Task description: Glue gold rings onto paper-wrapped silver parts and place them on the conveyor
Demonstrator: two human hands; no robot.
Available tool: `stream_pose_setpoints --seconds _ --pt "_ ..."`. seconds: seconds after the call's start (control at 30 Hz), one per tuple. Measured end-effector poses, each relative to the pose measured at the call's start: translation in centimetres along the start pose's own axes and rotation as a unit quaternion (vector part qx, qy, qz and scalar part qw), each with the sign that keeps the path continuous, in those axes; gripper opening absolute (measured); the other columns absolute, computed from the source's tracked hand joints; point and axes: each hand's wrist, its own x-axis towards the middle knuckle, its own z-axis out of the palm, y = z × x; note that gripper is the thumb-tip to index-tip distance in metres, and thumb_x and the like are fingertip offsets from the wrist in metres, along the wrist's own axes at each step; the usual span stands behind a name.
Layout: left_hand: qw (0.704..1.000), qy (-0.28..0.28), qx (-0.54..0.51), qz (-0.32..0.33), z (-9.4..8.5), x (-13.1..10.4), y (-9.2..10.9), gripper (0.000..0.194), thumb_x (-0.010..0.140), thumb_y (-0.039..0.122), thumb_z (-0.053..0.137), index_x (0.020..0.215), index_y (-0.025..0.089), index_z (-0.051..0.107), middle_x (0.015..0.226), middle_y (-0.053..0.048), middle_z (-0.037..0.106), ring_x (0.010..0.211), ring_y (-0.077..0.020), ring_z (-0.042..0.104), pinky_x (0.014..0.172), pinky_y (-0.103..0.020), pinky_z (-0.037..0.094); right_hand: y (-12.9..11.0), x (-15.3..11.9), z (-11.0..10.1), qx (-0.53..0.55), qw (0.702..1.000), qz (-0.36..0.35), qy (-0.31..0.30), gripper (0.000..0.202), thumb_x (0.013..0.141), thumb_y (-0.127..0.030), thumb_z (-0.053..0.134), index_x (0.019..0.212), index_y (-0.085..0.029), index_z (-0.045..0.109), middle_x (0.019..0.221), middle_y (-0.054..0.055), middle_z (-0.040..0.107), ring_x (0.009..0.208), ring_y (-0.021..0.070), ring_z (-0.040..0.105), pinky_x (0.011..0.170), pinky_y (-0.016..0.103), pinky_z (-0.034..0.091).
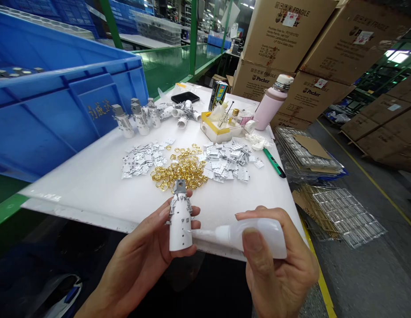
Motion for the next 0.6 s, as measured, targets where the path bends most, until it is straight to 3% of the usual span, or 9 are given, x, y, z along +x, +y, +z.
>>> stream_pose_setpoints --seconds 0.3,0.6 --pt "1.000 -0.004 0.004 0.001 -0.24 0.04 -0.15 0.028 0.092 0.023 0.051 0.117 0.014 0.060 0.104 -0.013 0.068 0.087 -0.0211 0.066 0.065 -0.032 0.061 0.00 0.08 0.22 -0.059 0.998 -0.027 0.003 0.028 0.080 -0.043 0.068 0.074 -0.016 0.064 0.075 0.006 0.058 0.065 0.0201 0.056 0.046 0.027 0.040" --pt "1.000 0.003 -0.004 0.000 -0.11 0.21 -0.03 0.027 0.092 0.023 0.051 0.114 0.014 0.063 0.102 -0.012 0.068 0.086 -0.0210 0.067 0.065 -0.032 0.061 -0.43 -0.11 -0.24 0.031 0.999 0.019 0.024 0.023 0.075 -0.044 0.073 0.076 -0.022 0.071 0.073 0.004 0.061 0.073 0.0228 0.057 0.057 0.032 0.044"
